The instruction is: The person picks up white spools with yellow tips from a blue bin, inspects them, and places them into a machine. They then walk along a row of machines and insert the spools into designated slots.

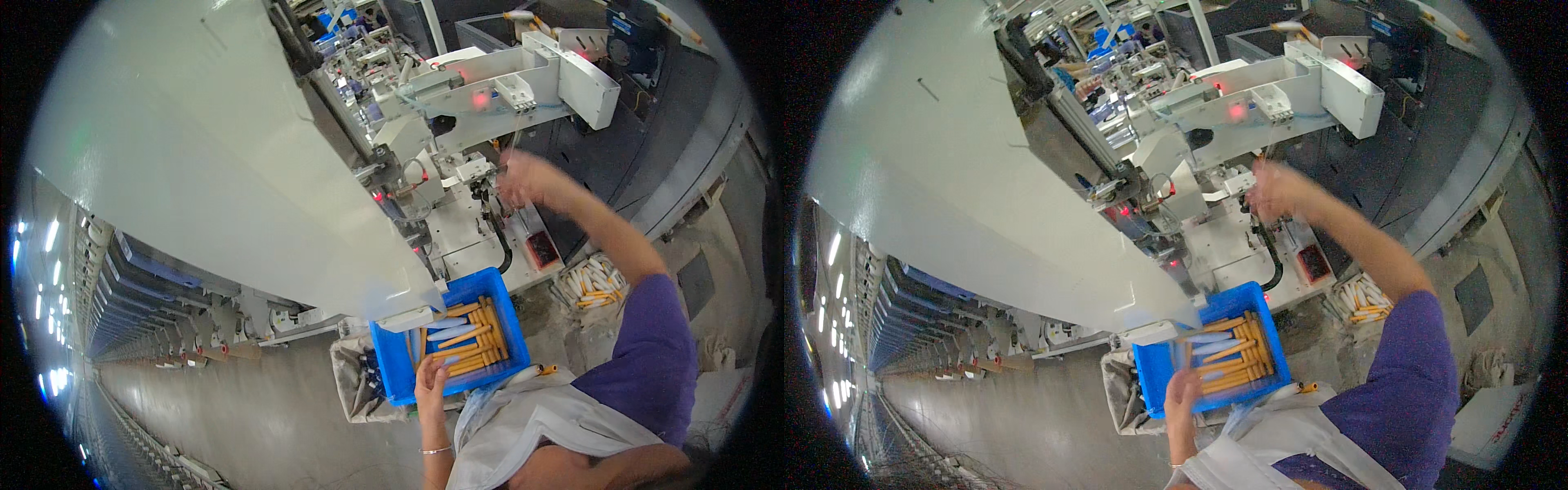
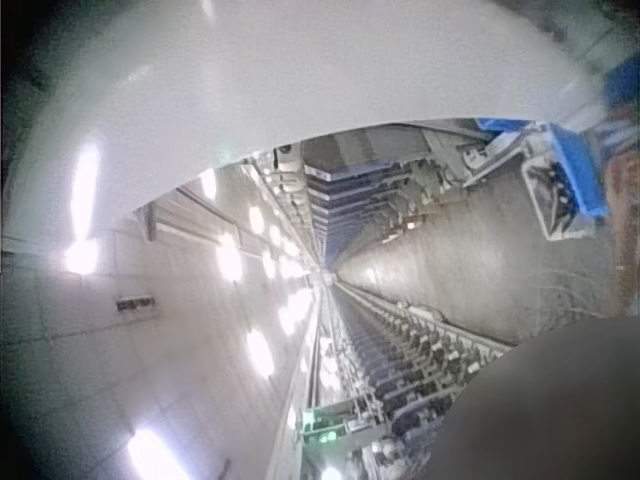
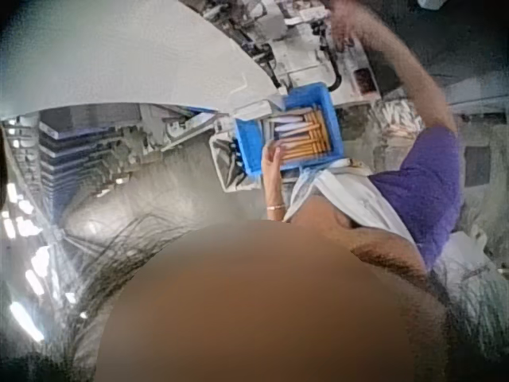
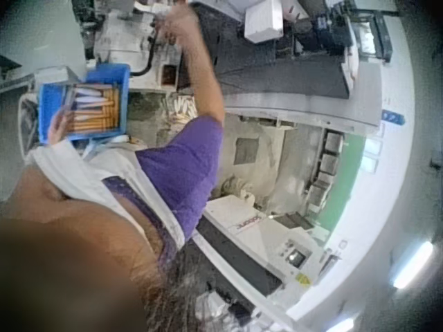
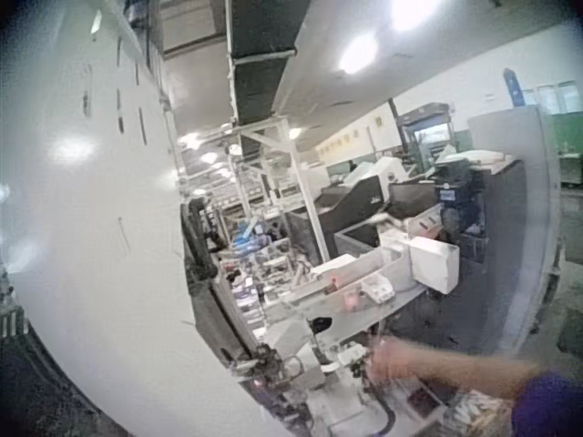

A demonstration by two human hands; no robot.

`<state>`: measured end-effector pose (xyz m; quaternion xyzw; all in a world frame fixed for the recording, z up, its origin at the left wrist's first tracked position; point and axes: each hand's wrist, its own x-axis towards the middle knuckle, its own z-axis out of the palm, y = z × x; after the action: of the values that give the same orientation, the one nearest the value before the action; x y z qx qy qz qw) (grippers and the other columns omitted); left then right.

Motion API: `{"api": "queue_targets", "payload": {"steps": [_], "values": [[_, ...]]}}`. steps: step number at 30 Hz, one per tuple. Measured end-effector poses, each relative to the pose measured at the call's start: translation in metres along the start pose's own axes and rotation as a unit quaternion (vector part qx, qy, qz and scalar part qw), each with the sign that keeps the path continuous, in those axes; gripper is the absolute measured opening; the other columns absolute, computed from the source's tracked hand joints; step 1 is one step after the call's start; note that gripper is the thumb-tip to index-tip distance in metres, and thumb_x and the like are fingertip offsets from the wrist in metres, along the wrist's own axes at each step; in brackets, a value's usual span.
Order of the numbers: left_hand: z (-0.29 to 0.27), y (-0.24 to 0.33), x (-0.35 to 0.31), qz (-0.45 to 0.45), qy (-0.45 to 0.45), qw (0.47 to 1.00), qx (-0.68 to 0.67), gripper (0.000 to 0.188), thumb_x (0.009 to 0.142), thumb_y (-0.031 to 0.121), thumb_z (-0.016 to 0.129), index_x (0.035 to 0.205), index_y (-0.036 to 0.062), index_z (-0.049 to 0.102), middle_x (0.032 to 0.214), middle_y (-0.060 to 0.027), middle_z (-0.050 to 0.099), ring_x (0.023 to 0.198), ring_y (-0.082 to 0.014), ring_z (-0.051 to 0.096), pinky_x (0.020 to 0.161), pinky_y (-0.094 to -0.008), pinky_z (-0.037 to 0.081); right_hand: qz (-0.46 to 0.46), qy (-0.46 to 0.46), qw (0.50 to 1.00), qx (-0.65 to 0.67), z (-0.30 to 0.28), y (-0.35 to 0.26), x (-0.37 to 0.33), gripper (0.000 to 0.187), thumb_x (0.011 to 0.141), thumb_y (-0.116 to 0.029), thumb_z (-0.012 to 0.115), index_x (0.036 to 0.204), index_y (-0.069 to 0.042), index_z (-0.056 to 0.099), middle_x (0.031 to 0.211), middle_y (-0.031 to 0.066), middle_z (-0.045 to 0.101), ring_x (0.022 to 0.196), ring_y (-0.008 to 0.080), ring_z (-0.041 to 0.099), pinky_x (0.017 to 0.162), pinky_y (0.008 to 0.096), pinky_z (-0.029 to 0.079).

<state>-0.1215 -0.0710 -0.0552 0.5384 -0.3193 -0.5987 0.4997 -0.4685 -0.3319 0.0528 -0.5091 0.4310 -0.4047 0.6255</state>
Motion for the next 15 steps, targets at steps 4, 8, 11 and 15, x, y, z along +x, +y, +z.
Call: {"api": "queue_targets", "payload": {"steps": [4, 8, 11, 15], "values": [[0.004, 0.003, 0.001, 0.135, 0.013, 0.974, 0.184, 0.056, 0.073, -0.001, 0.067, 0.123, 0.0039, 0.043, 0.124, -0.0115, 0.047, 0.11, -0.0248, 0.049, 0.089, -0.034, 0.043, 0.201, -0.331, 0.922, -0.003, 0.102, 0.086, -0.052, 0.064, 0.09, -0.036, 0.048, 0.138, -0.007, 0.019, 0.124, 0.0194, 0.046, 0.109, 0.0233, 0.051, 0.089, 0.0366, 0.045], [0.002, 0.006, 0.002, 0.231, 0.014, 0.923, 0.306, 0.034, 0.068, -0.002, 0.069, 0.099, 0.0047, 0.058, 0.12, -0.0125, 0.052, 0.113, -0.0292, 0.047, 0.095, -0.036, 0.037, 0.15, -0.517, 0.842, 0.033, 0.206, 0.125, -0.091, 0.057, 0.092, -0.036, 0.043, 0.137, -0.006, 0.025, 0.127, 0.0169, 0.044, 0.118, 0.0245, 0.043, 0.098, 0.0372, 0.037], [-0.044, 0.001, -0.011, 0.245, 0.088, 0.921, 0.29, 0.01, 0.07, 0.0, 0.066, 0.076, 0.0049, 0.06, 0.107, -0.0082, 0.061, 0.114, -0.0282, 0.048, 0.098, -0.0385, 0.034, 0.175, -0.522, 0.825, 0.124, 0.226, 0.139, -0.093, 0.053, 0.093, -0.032, 0.043, 0.136, -0.005, 0.027, 0.128, 0.0148, 0.044, 0.118, 0.0241, 0.043, 0.098, 0.037, 0.036], [-0.161, -0.013, -0.076, 0.191, 0.364, 0.825, 0.387, 0.006, 0.076, 0.005, 0.062, 0.075, 0.0056, 0.057, 0.099, -0.008, 0.062, 0.102, -0.0261, 0.055, 0.09, -0.0379, 0.041, 0.161, -0.399, 0.902, -0.027, 0.195, 0.168, -0.075, 0.044, 0.093, -0.029, 0.043, 0.128, -0.003, 0.042, 0.124, 0.0122, 0.05, 0.113, 0.0216, 0.049, 0.094, 0.0336, 0.04]]}}
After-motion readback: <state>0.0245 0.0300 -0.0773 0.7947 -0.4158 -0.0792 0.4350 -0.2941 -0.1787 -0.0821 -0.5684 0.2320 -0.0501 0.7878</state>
